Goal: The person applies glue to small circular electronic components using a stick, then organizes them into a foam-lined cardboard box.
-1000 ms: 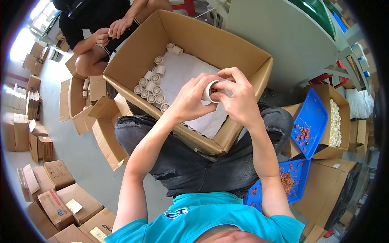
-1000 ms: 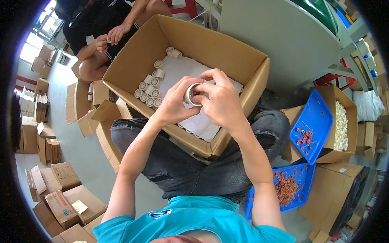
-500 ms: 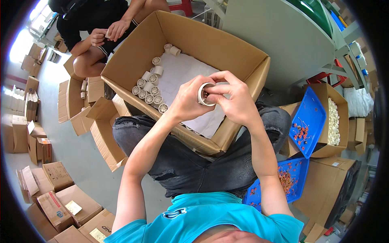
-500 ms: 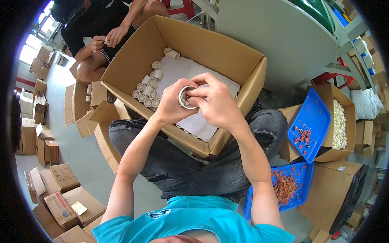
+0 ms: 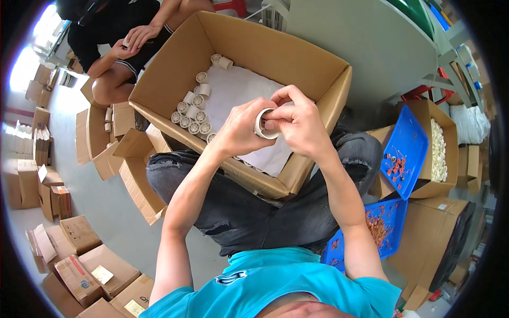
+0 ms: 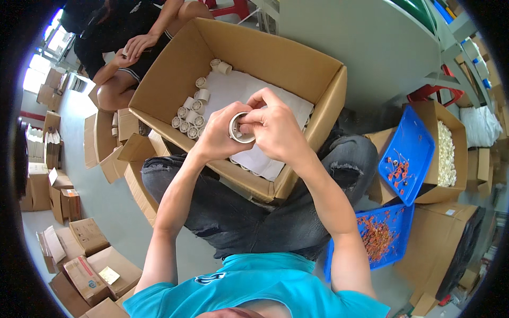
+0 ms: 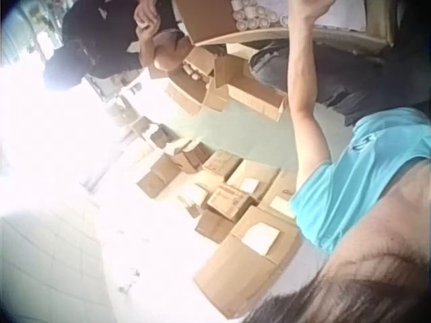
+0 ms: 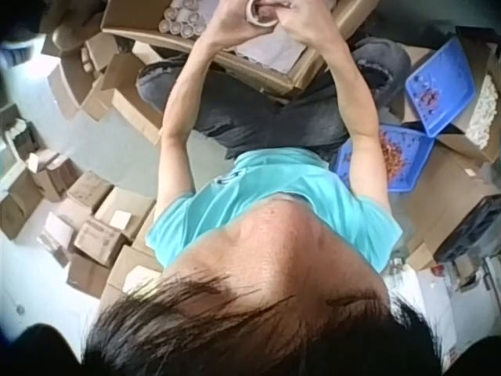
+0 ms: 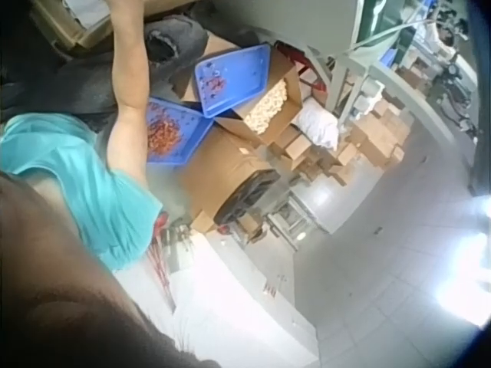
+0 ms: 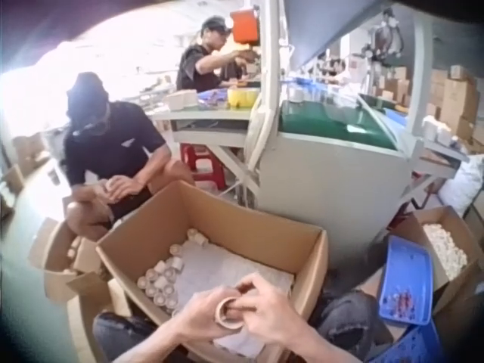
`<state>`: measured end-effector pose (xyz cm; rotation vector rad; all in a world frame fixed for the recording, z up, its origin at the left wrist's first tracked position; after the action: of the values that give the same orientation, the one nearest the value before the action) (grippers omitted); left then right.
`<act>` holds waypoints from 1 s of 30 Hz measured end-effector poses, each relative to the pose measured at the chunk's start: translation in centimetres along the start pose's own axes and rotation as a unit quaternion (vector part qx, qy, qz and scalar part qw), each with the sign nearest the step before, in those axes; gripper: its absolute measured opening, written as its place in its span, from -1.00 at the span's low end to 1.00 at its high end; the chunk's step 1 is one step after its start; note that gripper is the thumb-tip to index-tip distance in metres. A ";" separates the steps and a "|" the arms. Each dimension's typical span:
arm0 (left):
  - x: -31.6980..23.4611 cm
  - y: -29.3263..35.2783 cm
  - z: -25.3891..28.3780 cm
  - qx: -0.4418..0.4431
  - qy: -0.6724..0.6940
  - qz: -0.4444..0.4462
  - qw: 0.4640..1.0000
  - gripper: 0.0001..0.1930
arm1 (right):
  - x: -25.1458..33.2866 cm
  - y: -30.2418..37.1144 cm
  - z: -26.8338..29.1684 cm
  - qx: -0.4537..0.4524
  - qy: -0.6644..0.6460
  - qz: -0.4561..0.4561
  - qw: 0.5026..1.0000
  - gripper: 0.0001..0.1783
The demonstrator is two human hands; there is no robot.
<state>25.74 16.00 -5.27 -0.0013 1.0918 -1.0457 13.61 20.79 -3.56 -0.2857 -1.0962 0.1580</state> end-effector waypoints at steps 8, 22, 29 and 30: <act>0.4 0.0 0.1 0.053 -0.026 0.053 0.997 -0.52 | 0.5 0.5 -1.1 -0.009 0.049 0.048 0.998 -0.89; 0.5 -0.1 -0.1 0.015 -0.082 0.083 0.993 -0.60 | -0.1 0.9 -1.3 -0.062 0.090 0.106 0.988 -0.83; -0.3 -0.3 0.1 -0.015 -0.060 0.055 0.997 -0.60 | -0.8 0.6 -1.2 -0.072 -0.029 0.047 0.996 -0.82; -0.2 -0.3 0.2 -0.014 -0.061 0.054 0.997 -0.60 | -1.0 0.5 -1.2 -0.063 -0.052 0.035 0.996 -0.83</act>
<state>25.62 15.89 -4.90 -0.0281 0.9855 -0.9205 14.27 20.86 -5.08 -0.4334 -1.2019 0.1687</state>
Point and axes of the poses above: each hand's wrist, its own y-axis away from the middle knuckle, its own z-axis out of the back of the hand, x = y × z, the point moved 6 cm from there along -y, towards the middle knuckle, and after that the axes turned 2 degrees about -z, right-handed, at the moved point
